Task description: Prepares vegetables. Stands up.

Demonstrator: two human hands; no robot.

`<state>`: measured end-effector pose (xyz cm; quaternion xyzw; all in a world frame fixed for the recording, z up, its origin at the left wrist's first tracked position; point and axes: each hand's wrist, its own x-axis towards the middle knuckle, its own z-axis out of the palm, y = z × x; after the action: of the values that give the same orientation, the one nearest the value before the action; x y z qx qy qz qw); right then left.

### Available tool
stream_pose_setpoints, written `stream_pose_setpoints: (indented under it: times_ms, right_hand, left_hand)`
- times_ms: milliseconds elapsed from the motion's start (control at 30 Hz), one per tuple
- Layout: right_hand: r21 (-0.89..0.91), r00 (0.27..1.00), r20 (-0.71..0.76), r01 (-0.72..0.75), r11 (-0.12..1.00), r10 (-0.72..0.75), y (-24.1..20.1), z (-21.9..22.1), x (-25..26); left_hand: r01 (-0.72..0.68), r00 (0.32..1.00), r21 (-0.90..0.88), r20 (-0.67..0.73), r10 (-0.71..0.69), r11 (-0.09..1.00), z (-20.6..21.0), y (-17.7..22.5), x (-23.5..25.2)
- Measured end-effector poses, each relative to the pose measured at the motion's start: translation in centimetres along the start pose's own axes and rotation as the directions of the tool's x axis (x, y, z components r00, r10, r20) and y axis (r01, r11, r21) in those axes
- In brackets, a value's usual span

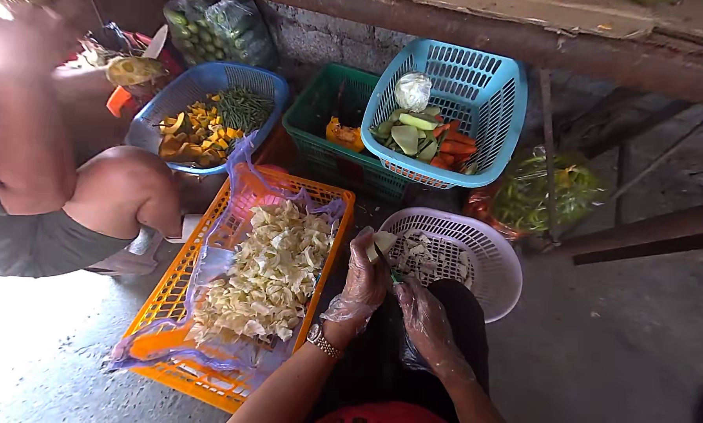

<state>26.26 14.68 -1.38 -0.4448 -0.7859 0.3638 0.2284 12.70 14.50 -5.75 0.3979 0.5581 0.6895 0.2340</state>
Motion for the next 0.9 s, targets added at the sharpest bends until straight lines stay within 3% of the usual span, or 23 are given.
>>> stream_pose_setpoints:
  times_ms: [100, 300, 467, 567, 767, 900]
  right_hand:
    - [-0.014, 1.0, -0.021, -0.006, 1.0, 0.006, 0.3, 0.3, 0.3]
    - [-0.053, 0.999, -0.023, -0.024, 0.998, 0.022, 0.6, 1.0, 0.9]
    - [-0.065, 0.998, -0.05, -0.052, 0.997, 0.049, 1.2, 1.5, 1.4]
    - [-0.046, 0.993, 0.02, -0.118, 0.992, 0.119, 1.4, 1.1, 1.8]
    - [0.0, 0.987, 0.015, -0.159, 0.987, 0.159, 1.1, 1.3, 1.0]
    - [-0.01, 0.972, 0.059, -0.229, 0.973, 0.229, 1.2, 1.0, 1.5]
  left_hand:
    - [0.022, 1.0, -0.02, 0.017, -0.022, 1.0, 0.1, 0.1, -0.1]
    - [-0.067, 0.997, 0.282, 0.047, 0.056, 0.957, -0.2, 0.4, -0.1]
    - [0.076, 0.994, 0.113, 0.066, -0.083, 0.991, 0.1, 0.3, 0.0]
    - [-0.071, 0.992, 0.309, 0.118, 0.035, 0.949, 0.0, 0.5, -0.1]
    - [0.026, 0.989, 0.235, 0.138, -0.06, 0.972, 0.3, 0.9, 0.0]
    - [-0.076, 0.976, 0.432, 0.216, -0.021, 0.899, 0.3, 1.7, 0.0]
